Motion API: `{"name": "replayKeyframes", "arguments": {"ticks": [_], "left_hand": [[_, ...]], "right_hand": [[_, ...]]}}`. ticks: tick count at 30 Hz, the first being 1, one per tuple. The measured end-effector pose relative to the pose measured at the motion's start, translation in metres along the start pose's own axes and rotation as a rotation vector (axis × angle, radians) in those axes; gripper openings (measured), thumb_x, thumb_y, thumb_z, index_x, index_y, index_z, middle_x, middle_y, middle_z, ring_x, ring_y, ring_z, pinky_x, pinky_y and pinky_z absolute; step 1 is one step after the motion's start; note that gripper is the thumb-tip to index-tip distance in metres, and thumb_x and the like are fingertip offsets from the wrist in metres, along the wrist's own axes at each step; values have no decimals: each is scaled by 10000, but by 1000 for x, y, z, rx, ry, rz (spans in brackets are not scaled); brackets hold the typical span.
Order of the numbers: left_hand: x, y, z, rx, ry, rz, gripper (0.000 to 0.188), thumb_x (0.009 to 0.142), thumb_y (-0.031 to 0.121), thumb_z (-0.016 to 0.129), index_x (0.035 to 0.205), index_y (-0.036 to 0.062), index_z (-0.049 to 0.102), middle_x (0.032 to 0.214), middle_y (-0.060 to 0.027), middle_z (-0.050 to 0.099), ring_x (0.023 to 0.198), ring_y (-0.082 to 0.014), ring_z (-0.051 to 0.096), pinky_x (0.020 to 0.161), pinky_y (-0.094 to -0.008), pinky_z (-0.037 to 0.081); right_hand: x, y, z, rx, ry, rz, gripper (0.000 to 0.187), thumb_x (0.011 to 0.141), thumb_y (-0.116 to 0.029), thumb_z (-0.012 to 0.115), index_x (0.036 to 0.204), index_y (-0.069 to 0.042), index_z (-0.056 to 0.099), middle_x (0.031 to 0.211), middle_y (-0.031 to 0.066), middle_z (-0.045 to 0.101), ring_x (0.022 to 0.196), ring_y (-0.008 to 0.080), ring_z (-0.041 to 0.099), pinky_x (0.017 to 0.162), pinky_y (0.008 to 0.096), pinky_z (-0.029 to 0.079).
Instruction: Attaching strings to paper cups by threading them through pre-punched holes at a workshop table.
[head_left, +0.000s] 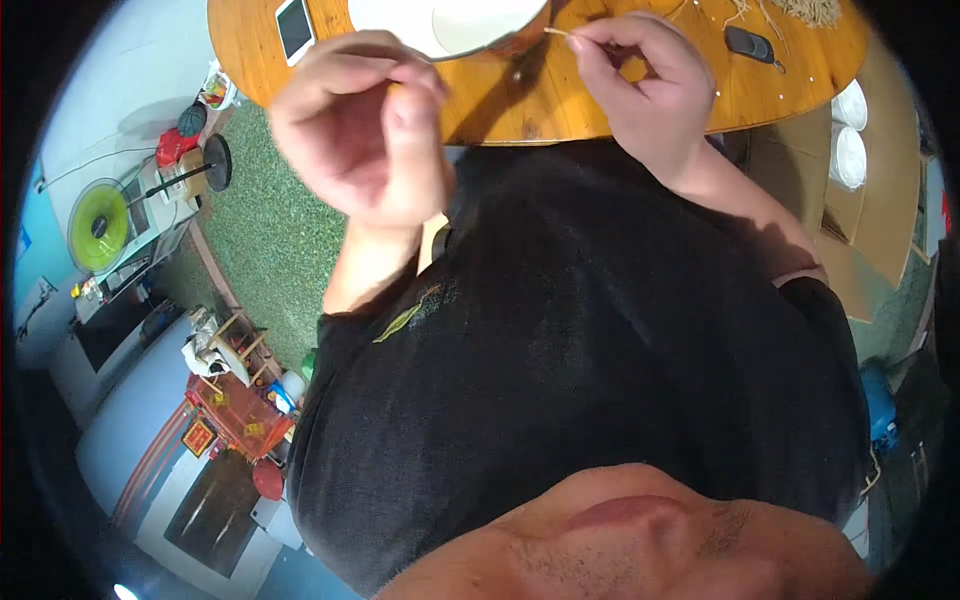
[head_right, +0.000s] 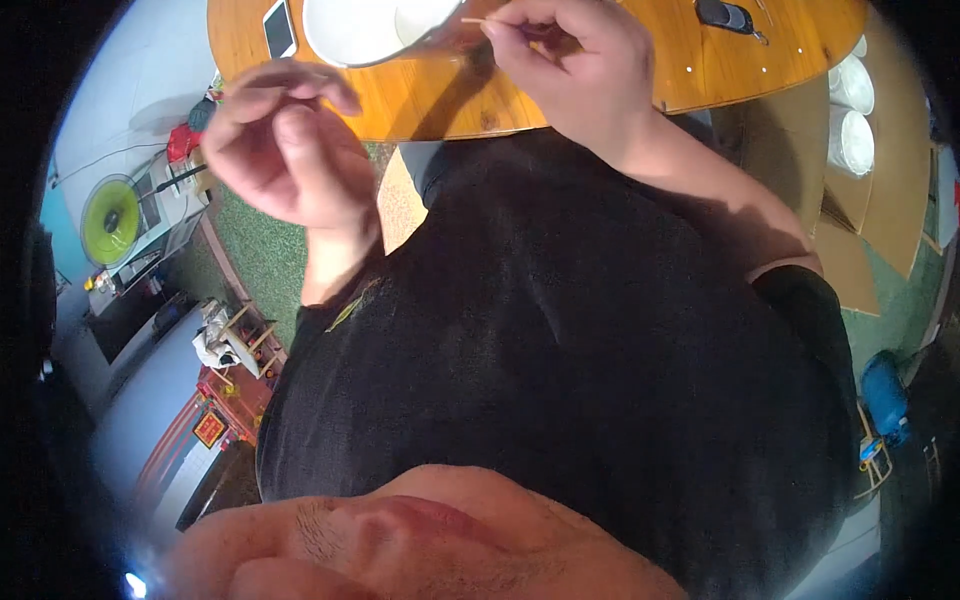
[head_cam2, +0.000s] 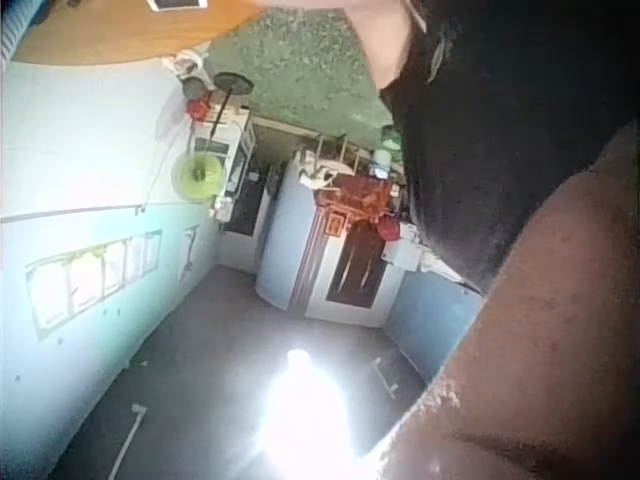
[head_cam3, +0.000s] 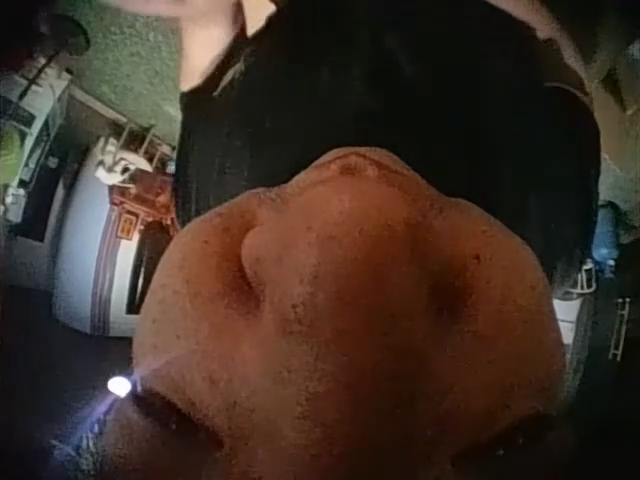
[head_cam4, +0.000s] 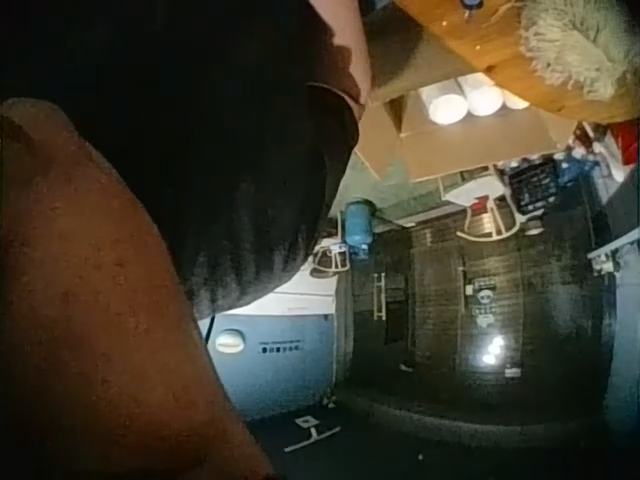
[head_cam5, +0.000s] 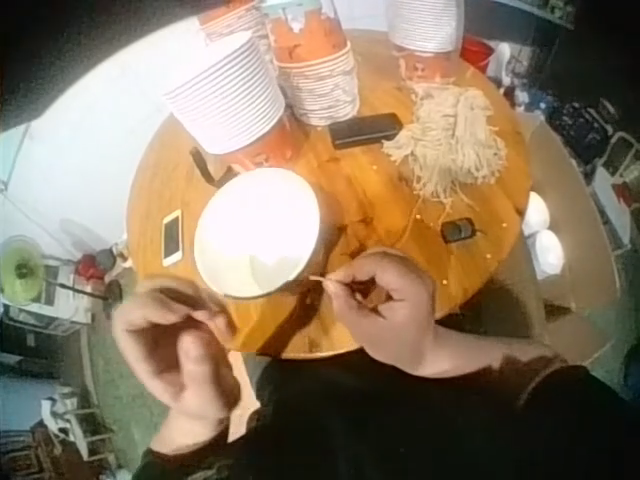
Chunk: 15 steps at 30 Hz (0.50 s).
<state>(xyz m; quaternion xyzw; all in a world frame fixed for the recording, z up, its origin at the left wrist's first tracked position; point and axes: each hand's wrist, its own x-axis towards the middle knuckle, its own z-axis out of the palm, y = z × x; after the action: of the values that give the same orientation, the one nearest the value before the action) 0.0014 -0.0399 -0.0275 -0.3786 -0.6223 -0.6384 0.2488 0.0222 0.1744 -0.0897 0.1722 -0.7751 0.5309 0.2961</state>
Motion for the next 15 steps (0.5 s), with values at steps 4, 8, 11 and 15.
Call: {"name": "replayKeyframes", "arguments": {"ticks": [4, 8, 11, 15], "left_hand": [[23, -5, -5, 171, -121, -278, 207, 974, -131, 554, 1155, -46, 605, 1049, -144, 690, 865, -185, 686, 776, -280, 551], [74, 4, 30, 561, -606, -685, 118, 967, 6, 654, 1080, -26, 668, 1005, -96, 691, 957, -188, 681, 843, -336, 544], [75, 1, 26, 474, -660, -688, 121, 961, -37, 637, 1075, -31, 675, 944, -82, 692, 883, -153, 673, 788, -305, 548], [71, -14, 27, 220, -665, -846, 171, 961, -59, 617, 1117, -37, 682, 962, -86, 711, 868, -139, 674, 760, -280, 546]], "right_hand": [[3, -1, 20, 111, 28, 103, 120, 874, 62, 680, 914, -19, 600, 867, 115, 628, 854, 230, 653, 798, 346, 505], [1, 4, 33, 534, 342, -33, 109, 894, 77, 687, 914, -5, 618, 935, 71, 659, 796, 141, 616, 755, 282, 499], [-2, -11, 21, 391, 203, 232, 94, 911, 83, 669, 920, 3, 621, 963, 65, 665, 736, 93, 560, 690, 240, 469], [-4, -5, 23, 496, 203, 329, 93, 914, 87, 670, 915, 6, 624, 977, 60, 665, 714, 45, 500, 650, 200, 416]]}}
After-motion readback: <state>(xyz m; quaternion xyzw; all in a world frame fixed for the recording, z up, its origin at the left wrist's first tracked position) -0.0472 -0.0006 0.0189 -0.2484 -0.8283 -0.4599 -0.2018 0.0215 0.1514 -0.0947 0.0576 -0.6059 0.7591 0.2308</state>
